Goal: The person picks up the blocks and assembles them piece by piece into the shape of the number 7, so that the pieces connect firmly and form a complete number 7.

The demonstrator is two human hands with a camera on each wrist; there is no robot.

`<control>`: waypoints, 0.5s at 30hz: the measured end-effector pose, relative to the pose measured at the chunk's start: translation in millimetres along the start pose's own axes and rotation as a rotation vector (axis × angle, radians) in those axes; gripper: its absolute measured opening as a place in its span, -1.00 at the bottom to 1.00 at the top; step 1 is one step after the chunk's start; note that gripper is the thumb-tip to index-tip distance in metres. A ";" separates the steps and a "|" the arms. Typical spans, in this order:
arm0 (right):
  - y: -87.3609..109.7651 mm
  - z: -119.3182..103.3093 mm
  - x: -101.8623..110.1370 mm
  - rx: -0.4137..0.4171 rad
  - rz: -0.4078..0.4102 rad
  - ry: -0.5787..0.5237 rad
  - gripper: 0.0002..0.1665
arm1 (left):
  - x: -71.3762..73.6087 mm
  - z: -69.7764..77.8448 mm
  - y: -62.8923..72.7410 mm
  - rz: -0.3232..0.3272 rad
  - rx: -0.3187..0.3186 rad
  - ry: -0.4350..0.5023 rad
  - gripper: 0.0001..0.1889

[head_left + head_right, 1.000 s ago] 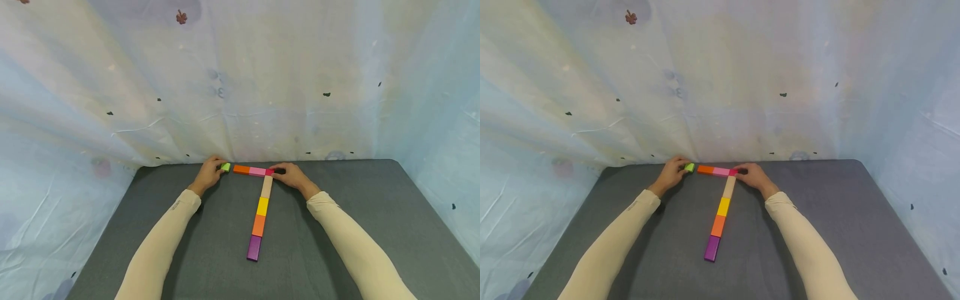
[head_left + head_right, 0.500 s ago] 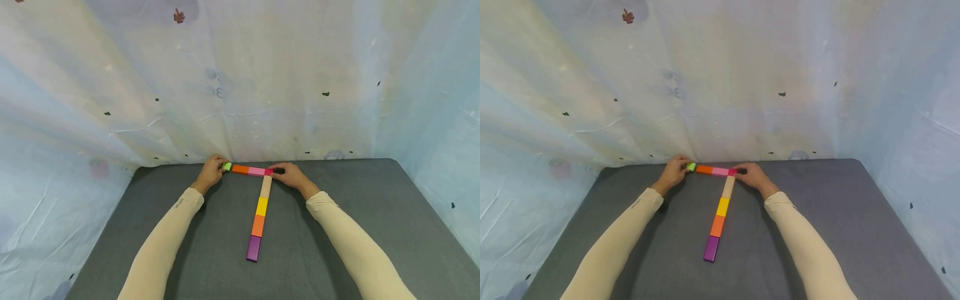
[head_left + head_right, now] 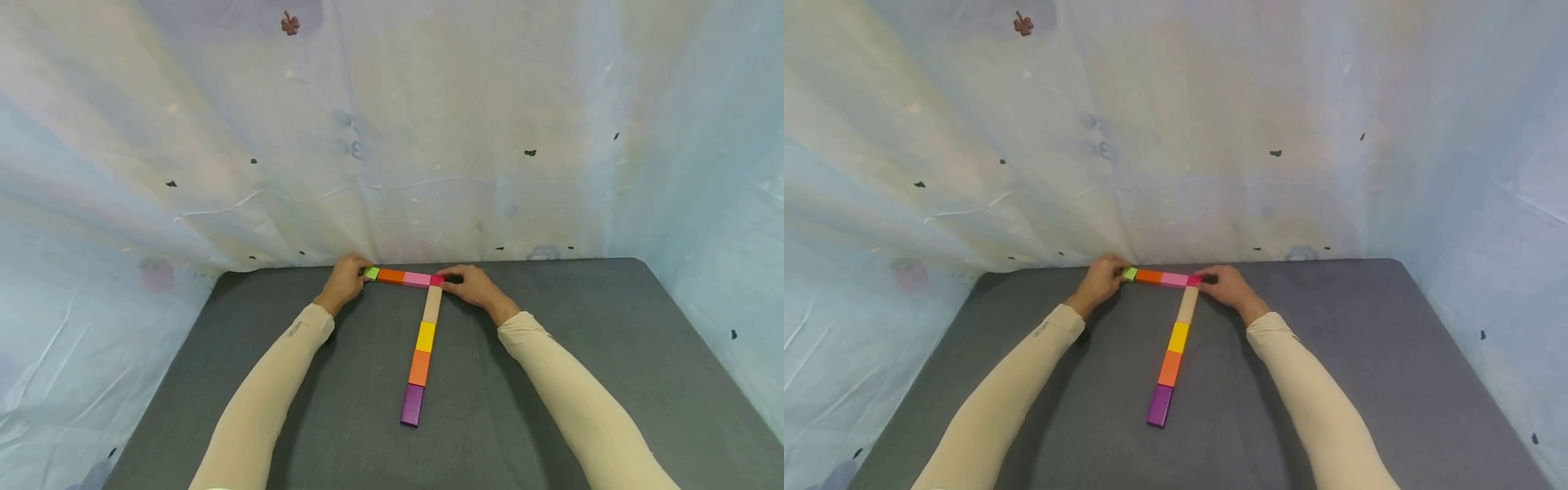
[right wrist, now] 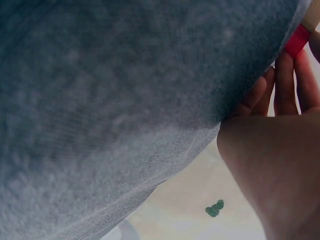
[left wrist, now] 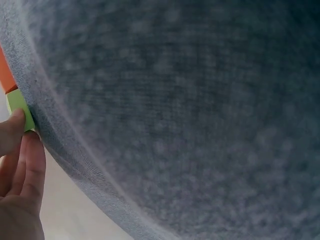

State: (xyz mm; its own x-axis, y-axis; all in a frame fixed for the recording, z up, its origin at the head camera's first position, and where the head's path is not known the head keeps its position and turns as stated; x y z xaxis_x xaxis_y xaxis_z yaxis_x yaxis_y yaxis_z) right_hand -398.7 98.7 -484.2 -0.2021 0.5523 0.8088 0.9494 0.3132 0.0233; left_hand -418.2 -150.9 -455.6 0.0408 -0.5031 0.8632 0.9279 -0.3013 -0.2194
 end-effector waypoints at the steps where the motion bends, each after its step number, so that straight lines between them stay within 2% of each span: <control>1: -0.3 0.1 0.0 -0.001 0.002 0.000 -0.53 | -0.3 -0.3 0.0 -0.002 0.004 0.004 -0.68; 8: -2.6 -0.5 -1.3 0.008 -0.002 -0.005 -0.52 | -1.6 -5.8 1.5 -0.012 0.049 -0.009 -0.71; 15: -4.4 0.1 0.0 0.005 0.004 0.005 -0.53 | -1.7 -8.8 1.7 -0.003 0.043 -0.007 -0.71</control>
State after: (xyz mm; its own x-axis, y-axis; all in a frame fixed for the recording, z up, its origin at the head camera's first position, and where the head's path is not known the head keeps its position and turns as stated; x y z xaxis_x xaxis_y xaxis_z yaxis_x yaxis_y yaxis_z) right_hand -402.9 97.4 -484.4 -0.1975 0.5499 0.8115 0.9488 0.3154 0.0171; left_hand -420.0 -157.7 -461.5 0.0404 -0.4963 0.8672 0.9431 -0.2677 -0.1972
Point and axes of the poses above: each hand's wrist, its own y-axis away from the middle knuckle, its own x-axis out of the back of the hand, z = x × y, the point moved 10 cm from there along -y, towards the middle knuckle, and after that the axes turned 4 degrees about y, right-handed, at the moved point
